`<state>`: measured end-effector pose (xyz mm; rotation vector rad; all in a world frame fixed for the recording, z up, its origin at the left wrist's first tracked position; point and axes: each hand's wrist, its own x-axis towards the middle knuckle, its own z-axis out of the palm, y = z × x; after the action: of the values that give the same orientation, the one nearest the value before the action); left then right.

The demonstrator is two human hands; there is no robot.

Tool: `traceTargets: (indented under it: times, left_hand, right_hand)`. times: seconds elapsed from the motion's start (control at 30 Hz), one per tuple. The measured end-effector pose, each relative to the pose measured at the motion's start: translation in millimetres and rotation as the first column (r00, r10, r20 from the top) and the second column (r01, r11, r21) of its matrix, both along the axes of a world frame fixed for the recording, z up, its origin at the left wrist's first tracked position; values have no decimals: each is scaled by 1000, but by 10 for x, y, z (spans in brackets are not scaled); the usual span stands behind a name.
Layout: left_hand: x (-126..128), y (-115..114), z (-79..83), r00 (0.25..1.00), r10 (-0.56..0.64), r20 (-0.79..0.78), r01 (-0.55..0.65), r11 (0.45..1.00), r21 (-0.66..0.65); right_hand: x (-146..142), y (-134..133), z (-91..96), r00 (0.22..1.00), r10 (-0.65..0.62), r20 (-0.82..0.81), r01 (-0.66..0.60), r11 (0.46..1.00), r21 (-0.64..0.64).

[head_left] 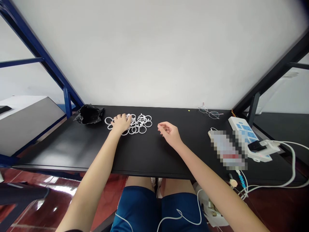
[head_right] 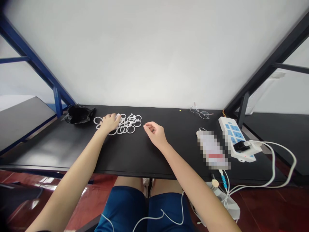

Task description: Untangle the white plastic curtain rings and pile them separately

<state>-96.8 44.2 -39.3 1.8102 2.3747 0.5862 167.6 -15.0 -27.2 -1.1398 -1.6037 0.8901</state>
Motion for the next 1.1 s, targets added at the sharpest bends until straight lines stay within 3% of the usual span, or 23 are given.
traceTargets:
  times: [0.13,0.23,0.33,0.53,0.6,0.67,0.77,0.87,0.97,1.1]
  left_hand:
    - [238,-40,-14,986,-164,-37,166,983,82]
    - [378,-79,-4,970,-243,-24,244,960,135]
    - [425,-97,15,960,-281,0,276,943,188]
    - [345,-94,94,977,-214,7,202,932,300]
    - [317,-104,146,959,-280,52,244,903,353]
    - [295,-132,224,894,-436,100,371,847,381]
    - [252,-193,376,728,-658,193,596,746,298]
    - [197,-235,493,608,-735,302,752,654,78]
    - [175,-245,503,596,-745,301,795,600,-90]
    - [225,-256,430,634,-742,219,773,618,-146]
  right_hand:
    - [-9,-27,-43,978,51,203,-82,986,148]
    - [-61,-64,-53,907,158,390,-275,924,264]
    - [-129,-72,-61,845,210,493,-382,881,280]
    - [-86,-7,-101,839,177,514,-330,917,223]
    - [-46,1,-90,824,150,546,-311,926,215]
    - [-23,-3,-67,804,128,580,-298,932,207]
    - [-23,-20,-46,797,103,596,-270,942,198]
    - [-38,-22,-68,860,63,506,-165,973,159]
    - [-58,1,-119,952,42,302,-71,994,88]
    - [-96,24,-148,990,49,132,-59,995,77]
